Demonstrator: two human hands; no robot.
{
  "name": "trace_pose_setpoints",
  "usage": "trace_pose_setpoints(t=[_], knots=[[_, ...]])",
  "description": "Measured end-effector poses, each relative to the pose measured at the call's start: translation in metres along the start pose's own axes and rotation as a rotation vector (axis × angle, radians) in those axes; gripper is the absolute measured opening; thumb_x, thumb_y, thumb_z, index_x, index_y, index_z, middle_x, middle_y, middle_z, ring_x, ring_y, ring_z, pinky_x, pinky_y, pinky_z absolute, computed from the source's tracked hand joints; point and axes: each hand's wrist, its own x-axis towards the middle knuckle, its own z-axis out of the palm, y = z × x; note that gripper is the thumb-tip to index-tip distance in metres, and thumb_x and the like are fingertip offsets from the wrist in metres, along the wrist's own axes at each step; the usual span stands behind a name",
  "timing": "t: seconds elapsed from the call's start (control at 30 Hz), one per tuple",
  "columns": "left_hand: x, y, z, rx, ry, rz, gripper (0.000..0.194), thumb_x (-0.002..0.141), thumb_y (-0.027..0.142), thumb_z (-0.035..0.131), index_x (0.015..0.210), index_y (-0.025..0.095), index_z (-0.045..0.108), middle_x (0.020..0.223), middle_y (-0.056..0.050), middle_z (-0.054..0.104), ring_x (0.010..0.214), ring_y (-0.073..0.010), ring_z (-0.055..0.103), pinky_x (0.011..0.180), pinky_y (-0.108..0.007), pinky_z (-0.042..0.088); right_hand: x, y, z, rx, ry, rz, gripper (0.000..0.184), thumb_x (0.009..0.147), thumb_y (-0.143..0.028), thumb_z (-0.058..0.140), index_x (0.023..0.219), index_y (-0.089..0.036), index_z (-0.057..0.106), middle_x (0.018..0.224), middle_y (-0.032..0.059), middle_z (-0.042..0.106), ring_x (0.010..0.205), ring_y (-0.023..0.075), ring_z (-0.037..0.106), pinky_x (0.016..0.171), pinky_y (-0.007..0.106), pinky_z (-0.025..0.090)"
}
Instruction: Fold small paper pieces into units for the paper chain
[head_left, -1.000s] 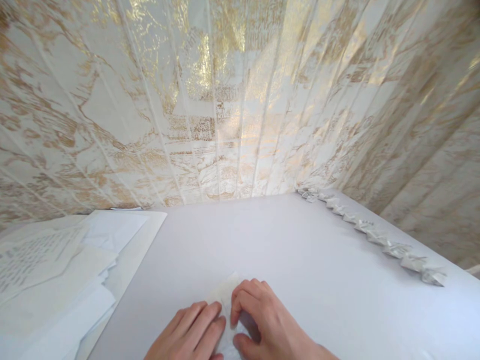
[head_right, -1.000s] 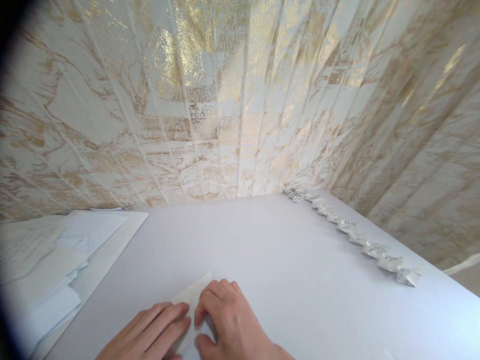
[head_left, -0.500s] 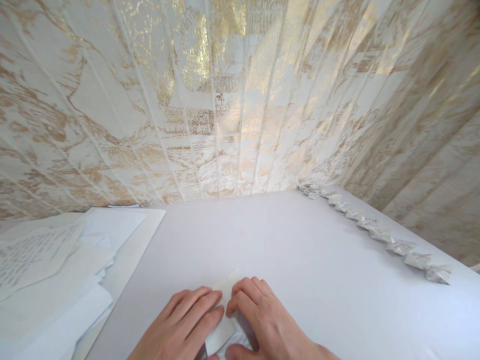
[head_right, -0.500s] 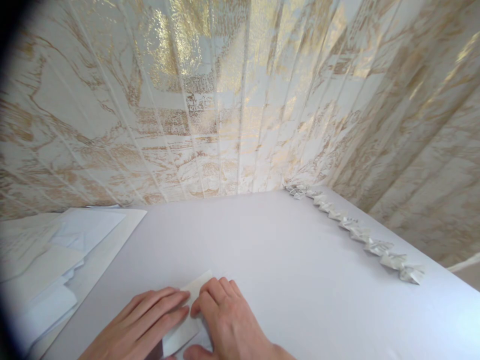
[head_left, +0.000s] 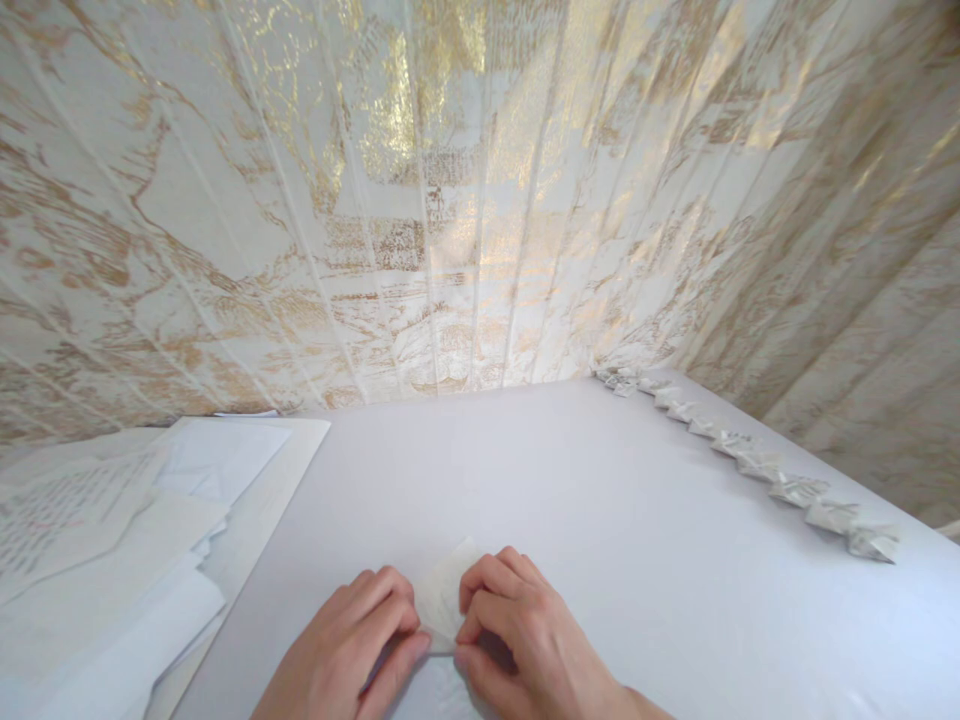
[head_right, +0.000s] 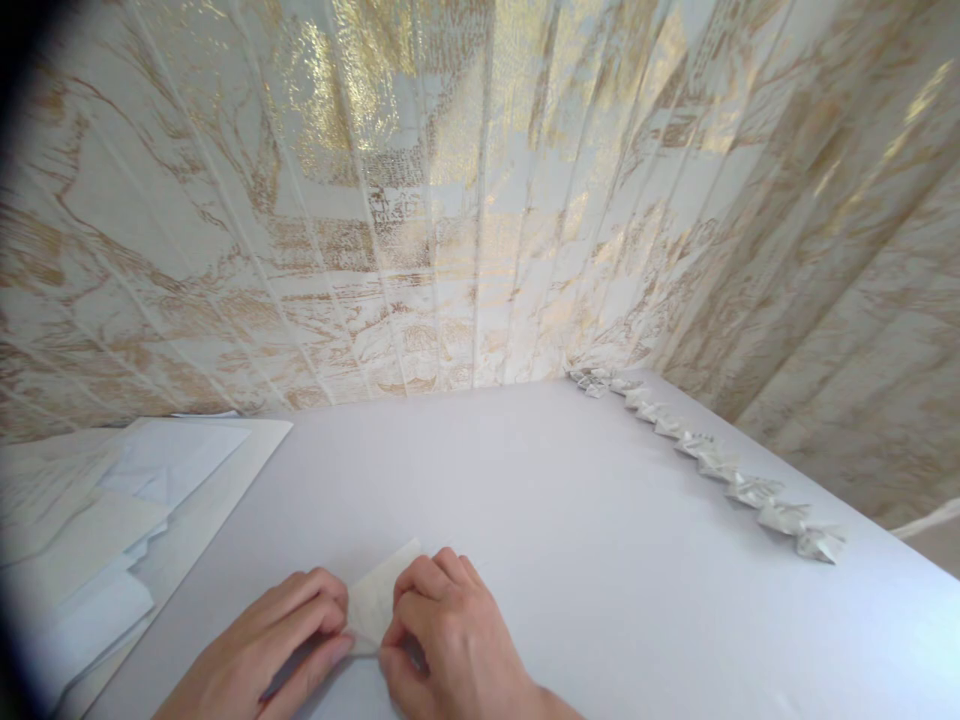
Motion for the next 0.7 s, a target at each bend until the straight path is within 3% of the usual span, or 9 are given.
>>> trace_pose_setpoints(t=[0.13,0.27,0.53,0.7], knots=[[0.010,0.007,-0.002,0.096,-0.117,-0.091,0.023,0.097,0.025,0.042,0.079,0.023,0.056,0.084,0.000,0.061,0.079,-0.0188,0.062,0.072,-0.033,0.050,0.002,-0.001,-0.004,0.094,-0.031,0.075,0.023,0.070,0.001,0.058,0.079,-0.020,0.061,0.087,0.0012,0.064,0.085,0.0178,0.054,0.081,0.031,0.043],[0.012,0.010,0.000,0.223,-0.131,-0.108,0.025,0.097,0.023,0.039,0.083,0.024,0.059,0.089,-0.002,0.062,0.083,-0.0241,0.062,0.075,-0.041,0.048,0.003,0.003,-0.010,0.146,-0.038,0.082,0.030,0.070,0.000,0.055,0.092,-0.020,0.057,0.090,0.0012,0.065,0.087,0.0186,0.054,0.082,0.031,0.043],[0.015,0.012,0.007,0.353,-0.062,-0.075,0.023,0.096,0.019,0.040,0.082,0.023,0.058,0.081,-0.001,0.062,0.078,-0.0255,0.061,0.071,-0.041,0.041,0.006,0.004,-0.044,-0.085,-0.329,-0.261,0.027,0.091,-0.005,0.050,0.102,-0.023,0.067,0.101,0.0038,0.069,0.087,0.0180,0.058,0.084,0.033,0.043],[0.015,0.012,0.008,0.374,-0.027,-0.036,0.020,0.095,0.019,0.042,0.081,0.023,0.056,0.079,0.000,0.061,0.075,-0.0243,0.060,0.069,-0.038,0.039,0.004,0.006,-0.048,-0.134,-0.363,-0.315,0.024,0.098,-0.016,0.048,0.111,-0.026,0.065,0.102,0.0050,0.070,0.090,0.0194,0.060,0.083,0.033,0.044]])
